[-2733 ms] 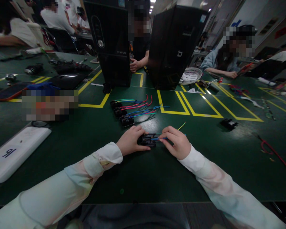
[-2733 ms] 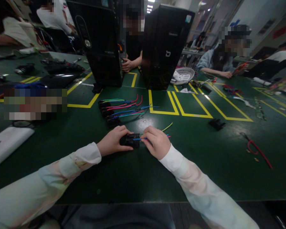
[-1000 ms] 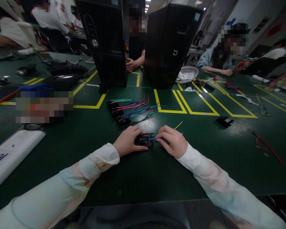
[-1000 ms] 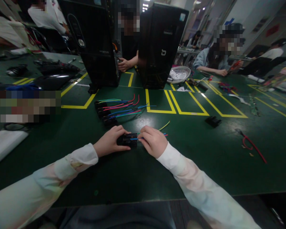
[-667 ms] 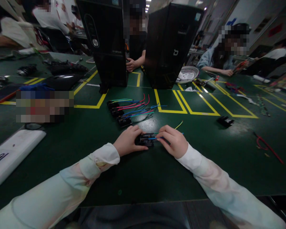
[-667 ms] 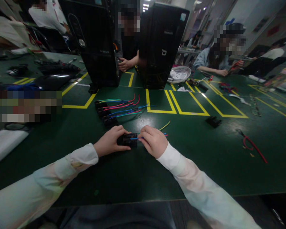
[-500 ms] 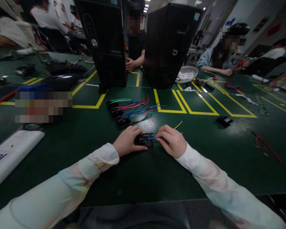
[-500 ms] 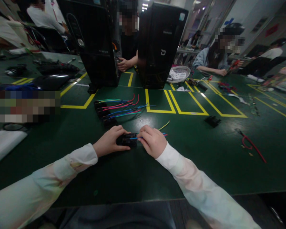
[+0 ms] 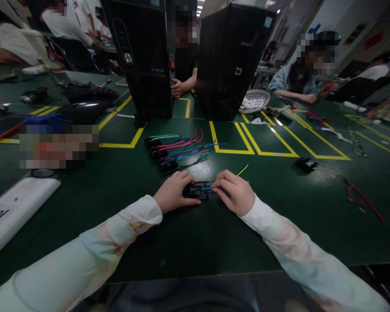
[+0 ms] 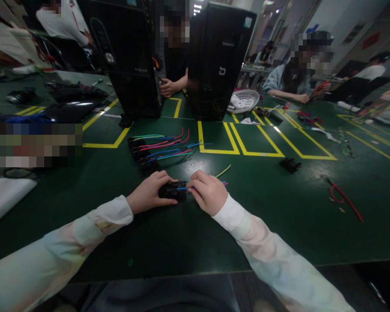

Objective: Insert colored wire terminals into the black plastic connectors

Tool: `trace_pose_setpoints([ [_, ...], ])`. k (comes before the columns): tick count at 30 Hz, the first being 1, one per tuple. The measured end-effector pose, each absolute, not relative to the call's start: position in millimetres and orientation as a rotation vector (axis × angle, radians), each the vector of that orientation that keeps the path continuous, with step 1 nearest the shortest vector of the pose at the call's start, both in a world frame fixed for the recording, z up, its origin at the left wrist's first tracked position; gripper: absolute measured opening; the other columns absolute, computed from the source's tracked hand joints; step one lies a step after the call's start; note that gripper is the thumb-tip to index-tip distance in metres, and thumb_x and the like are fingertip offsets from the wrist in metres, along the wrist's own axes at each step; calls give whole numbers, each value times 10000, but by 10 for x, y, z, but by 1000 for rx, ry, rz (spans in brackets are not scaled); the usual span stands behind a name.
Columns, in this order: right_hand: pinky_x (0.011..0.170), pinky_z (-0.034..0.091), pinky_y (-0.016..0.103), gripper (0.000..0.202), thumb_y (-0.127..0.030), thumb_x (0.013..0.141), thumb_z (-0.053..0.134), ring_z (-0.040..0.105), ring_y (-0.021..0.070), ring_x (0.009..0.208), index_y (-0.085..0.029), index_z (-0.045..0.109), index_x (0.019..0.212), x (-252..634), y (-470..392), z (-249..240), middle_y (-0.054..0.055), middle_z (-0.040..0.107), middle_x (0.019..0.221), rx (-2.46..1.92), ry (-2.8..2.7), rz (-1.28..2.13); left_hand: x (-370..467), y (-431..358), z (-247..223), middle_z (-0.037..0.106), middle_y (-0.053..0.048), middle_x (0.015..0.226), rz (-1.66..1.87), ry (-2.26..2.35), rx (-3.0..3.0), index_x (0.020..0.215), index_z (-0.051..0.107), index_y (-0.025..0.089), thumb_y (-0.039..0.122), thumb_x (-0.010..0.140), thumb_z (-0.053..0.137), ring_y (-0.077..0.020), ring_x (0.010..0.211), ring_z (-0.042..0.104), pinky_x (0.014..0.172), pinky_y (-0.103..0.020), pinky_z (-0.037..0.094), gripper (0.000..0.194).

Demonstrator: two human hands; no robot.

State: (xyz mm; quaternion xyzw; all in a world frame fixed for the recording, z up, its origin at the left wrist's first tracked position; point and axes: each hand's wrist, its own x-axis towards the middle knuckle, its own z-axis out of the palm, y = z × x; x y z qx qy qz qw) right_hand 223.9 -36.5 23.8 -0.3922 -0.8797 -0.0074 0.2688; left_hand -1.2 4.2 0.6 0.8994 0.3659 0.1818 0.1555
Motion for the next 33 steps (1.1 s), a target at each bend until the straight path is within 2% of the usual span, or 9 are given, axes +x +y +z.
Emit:
trace_pose_setpoints([
  [25, 679, 430, 282, 127, -206, 864, 451, 541, 159, 803, -172, 569, 896, 2256, -385, 310, 73, 552, 901, -1061, -2374, -71, -9, 40, 17, 519, -65, 962, 536, 1033, 2553, 1047, 567, 193, 596, 664, 616, -234, 882, 480, 768, -368, 426, 559],
  [30, 683, 442, 295, 98, -185, 840, 471, 527, 160, 797, -182, 556, 888, 2368, -397, 470, 63, 522, 859, -991, -2205, 90, -17, 43, 10, 513, -60, 976, 547, 1022, 2530, 1061, 563, 205, 581, 670, 620, -236, 905, 481, 784, -370, 427, 545],
  [33, 658, 427, 280, 80, -197, 843, 477, 518, 142, 736, -182, 555, 852, 2378, -422, 512, 42, 538, 780, -844, -2323, 283, -16, 39, 6, 511, -55, 982, 565, 1021, 2517, 1090, 553, 217, 538, 678, 637, -231, 905, 484, 790, -372, 429, 529],
])
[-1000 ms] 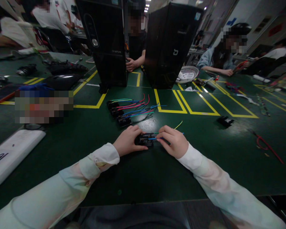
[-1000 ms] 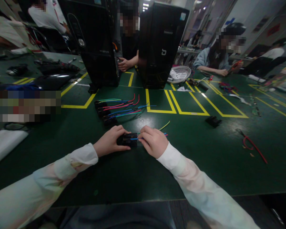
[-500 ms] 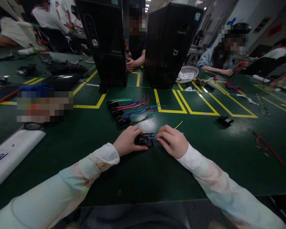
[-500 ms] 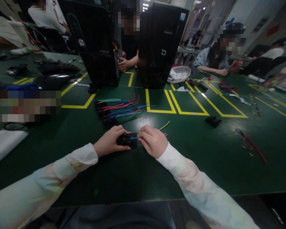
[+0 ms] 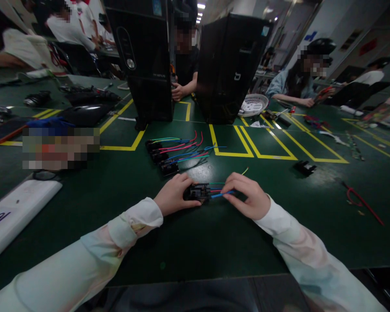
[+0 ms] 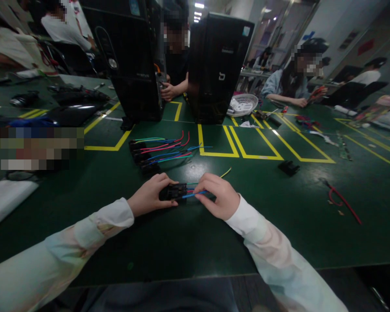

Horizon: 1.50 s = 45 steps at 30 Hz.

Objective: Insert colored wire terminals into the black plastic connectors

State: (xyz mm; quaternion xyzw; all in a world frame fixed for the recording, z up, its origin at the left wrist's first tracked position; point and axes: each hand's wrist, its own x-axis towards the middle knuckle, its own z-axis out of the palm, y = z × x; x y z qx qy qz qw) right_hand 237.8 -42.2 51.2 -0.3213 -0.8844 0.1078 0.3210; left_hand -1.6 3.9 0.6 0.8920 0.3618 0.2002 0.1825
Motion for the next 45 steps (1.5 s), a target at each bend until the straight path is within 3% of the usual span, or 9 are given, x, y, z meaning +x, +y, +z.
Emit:
trace_pose_setpoints([
  [4, 633, 387, 272, 86, -208, 843, 486, 479, 135, 670, -173, 561, 825, 2269, -487, 390, 25, 545, 686, -724, -2562, 352, -12, 22, 18, 508, -54, 987, 585, 1036, 2523, 1113, 539, 220, 494, 705, 633, -226, 910, 487, 800, -368, 429, 501],
  [9, 623, 367, 265, 100, -237, 837, 502, 463, 143, 698, -180, 583, 823, 2157, -537, 174, 35, 565, 756, -746, -2745, 255, -10, 8, 40, 511, -52, 1034, 599, 1032, 2521, 1140, 520, 231, 472, 723, 626, -226, 951, 487, 839, -370, 420, 493],
  [14, 654, 379, 276, 186, -342, 846, 511, 488, 150, 741, -173, 582, 878, 2240, -498, 255, 53, 571, 821, -787, -2635, 163, -10, 11, 33, 515, -52, 1041, 600, 1021, 2496, 1133, 525, 233, 467, 720, 631, -223, 953, 491, 840, -371, 423, 487],
  [22, 678, 387, 304, 125, -205, 870, 448, 505, 168, 769, -164, 566, 888, 2560, -277, 371, 72, 580, 829, -992, -2413, -57, -8, 15, 44, 520, -65, 1042, 604, 1035, 2465, 1072, 543, 203, 500, 686, 646, -232, 954, 497, 841, -389, 433, 498],
  [45, 650, 415, 259, 111, -196, 866, 419, 523, 154, 724, -181, 505, 797, 2446, -352, 280, 53, 552, 768, -1103, -2433, 24, -11, 52, 0, 502, -57, 949, 599, 1051, 2455, 1065, 571, 197, 543, 663, 650, -232, 907, 505, 797, -379, 443, 537],
])
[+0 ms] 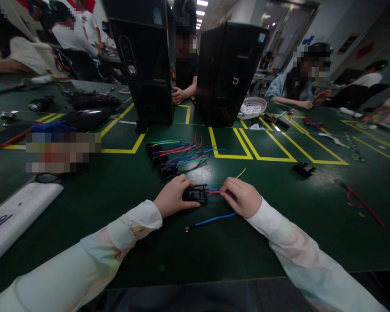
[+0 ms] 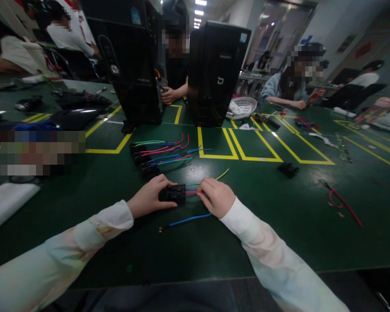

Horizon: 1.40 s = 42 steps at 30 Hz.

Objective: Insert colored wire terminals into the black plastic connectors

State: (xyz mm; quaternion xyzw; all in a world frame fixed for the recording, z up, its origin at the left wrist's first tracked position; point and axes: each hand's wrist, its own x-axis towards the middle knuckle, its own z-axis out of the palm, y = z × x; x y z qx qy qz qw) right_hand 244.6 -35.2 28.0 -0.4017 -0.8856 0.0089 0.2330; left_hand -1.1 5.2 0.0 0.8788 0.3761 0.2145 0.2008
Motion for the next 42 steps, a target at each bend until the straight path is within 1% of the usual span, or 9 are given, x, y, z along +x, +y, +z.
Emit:
trace_pose_setpoints([
  [3, 641, 419, 240, 99, -186, 867, 415, 534, 142, 735, -187, 488, 802, 2456, -350, 236, 44, 539, 786, -1092, -2398, 127, -15, 57, -8, 499, -57, 946, 599, 1047, 2459, 1067, 566, 193, 544, 667, 645, -231, 906, 504, 796, -376, 443, 538],
  [6, 663, 424, 246, 83, -187, 868, 420, 532, 144, 759, -188, 483, 815, 2462, -344, 208, 46, 530, 803, -1079, -2358, 155, -18, 64, -19, 493, -55, 948, 593, 1051, 2460, 1072, 561, 193, 548, 669, 643, -228, 904, 505, 789, -371, 444, 543],
  [9, 649, 427, 241, 84, -180, 863, 425, 530, 138, 739, -189, 476, 797, 2461, -342, 212, 41, 527, 798, -1092, -2386, 189, -22, 63, -18, 491, -56, 949, 582, 1049, 2459, 1075, 559, 189, 545, 671, 642, -229, 908, 505, 790, -370, 445, 544],
  [14, 669, 434, 248, 83, -192, 871, 422, 532, 143, 768, -183, 487, 819, 2461, -344, 228, 51, 526, 820, -1083, -2357, 164, -19, 54, 8, 492, -56, 953, 564, 1064, 2449, 1078, 560, 190, 534, 673, 645, -231, 904, 513, 794, -375, 447, 538],
  [18, 656, 435, 243, 92, -189, 864, 431, 534, 137, 742, -183, 490, 793, 2471, -342, 229, 45, 528, 801, -1081, -2399, 195, -12, 58, 14, 490, -56, 957, 535, 1064, 2451, 1087, 557, 191, 538, 674, 642, -230, 905, 513, 791, -372, 447, 547],
  [23, 671, 437, 254, 90, -192, 867, 427, 532, 147, 763, -186, 500, 816, 2467, -340, 231, 55, 532, 808, -1035, -2344, 181, -7, 64, 12, 485, -58, 954, 518, 1078, 2453, 1094, 553, 180, 548, 675, 635, -231, 909, 509, 791, -367, 444, 563],
  [33, 654, 431, 258, 91, -172, 857, 436, 517, 148, 734, -186, 479, 778, 2464, -320, 177, 47, 513, 779, -1017, -2340, 242, -16, 55, 19, 480, -54, 959, 503, 1074, 2464, 1102, 550, 190, 547, 685, 626, -224, 903, 505, 795, -365, 440, 555],
  [37, 665, 432, 259, 106, -175, 874, 412, 510, 148, 744, -179, 475, 789, 2466, -310, 182, 52, 507, 777, -992, -2331, 227, -14, 58, 11, 480, -56, 965, 498, 1082, 2465, 1102, 548, 190, 561, 681, 621, -229, 910, 504, 799, -367, 439, 565],
  [42, 636, 429, 235, 126, -180, 892, 391, 512, 131, 700, -181, 476, 800, 2470, -305, 211, 41, 517, 755, -987, -2408, 208, -10, 59, 8, 482, -54, 966, 507, 1083, 2460, 1098, 548, 197, 565, 679, 619, -229, 907, 505, 799, -366, 439, 562],
])
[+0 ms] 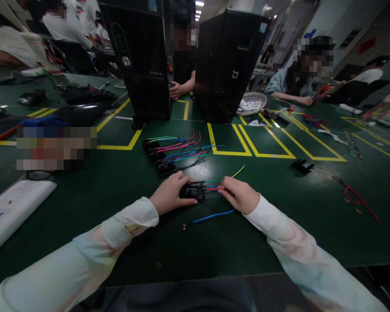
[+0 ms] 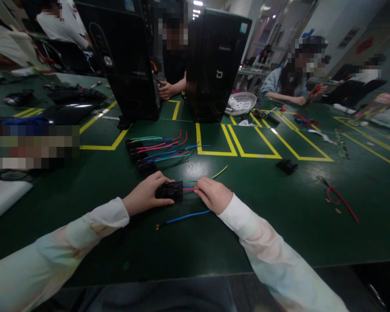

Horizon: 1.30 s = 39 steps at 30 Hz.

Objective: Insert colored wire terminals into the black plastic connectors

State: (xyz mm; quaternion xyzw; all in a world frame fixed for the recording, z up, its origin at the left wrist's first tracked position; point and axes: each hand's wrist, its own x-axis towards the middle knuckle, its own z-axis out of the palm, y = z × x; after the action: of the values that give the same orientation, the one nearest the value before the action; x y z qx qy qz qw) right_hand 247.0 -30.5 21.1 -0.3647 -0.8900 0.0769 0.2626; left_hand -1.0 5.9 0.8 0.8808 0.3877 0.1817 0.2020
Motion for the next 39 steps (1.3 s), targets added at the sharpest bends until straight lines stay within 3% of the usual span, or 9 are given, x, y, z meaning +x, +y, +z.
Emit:
trace_pose_setpoints([
  [17, 648, 412, 235, 187, -215, 903, 363, 519, 143, 718, -174, 531, 832, 2467, -335, 255, 51, 547, 758, -1109, -2514, 22, -3, 49, 30, 488, -61, 969, 490, 1085, 2477, 1094, 550, 191, 553, 682, 623, -235, 920, 508, 813, -372, 439, 553],
  [30, 604, 384, 212, 217, -234, 909, 343, 546, 123, 634, -168, 525, 811, 2469, -360, 245, 43, 583, 714, -1166, -2542, 142, -9, 57, 37, 488, -62, 968, 492, 1078, 2469, 1103, 550, 192, 561, 687, 612, -237, 919, 505, 811, -380, 438, 560],
  [39, 587, 313, 243, 265, -229, 900, 345, 543, 138, 663, -164, 578, 794, 2427, -397, 317, 59, 621, 716, -1257, -2650, -253, -14, 52, 21, 488, -59, 967, 511, 1068, 2466, 1103, 552, 201, 547, 687, 621, -238, 921, 507, 809, -377, 438, 545],
])
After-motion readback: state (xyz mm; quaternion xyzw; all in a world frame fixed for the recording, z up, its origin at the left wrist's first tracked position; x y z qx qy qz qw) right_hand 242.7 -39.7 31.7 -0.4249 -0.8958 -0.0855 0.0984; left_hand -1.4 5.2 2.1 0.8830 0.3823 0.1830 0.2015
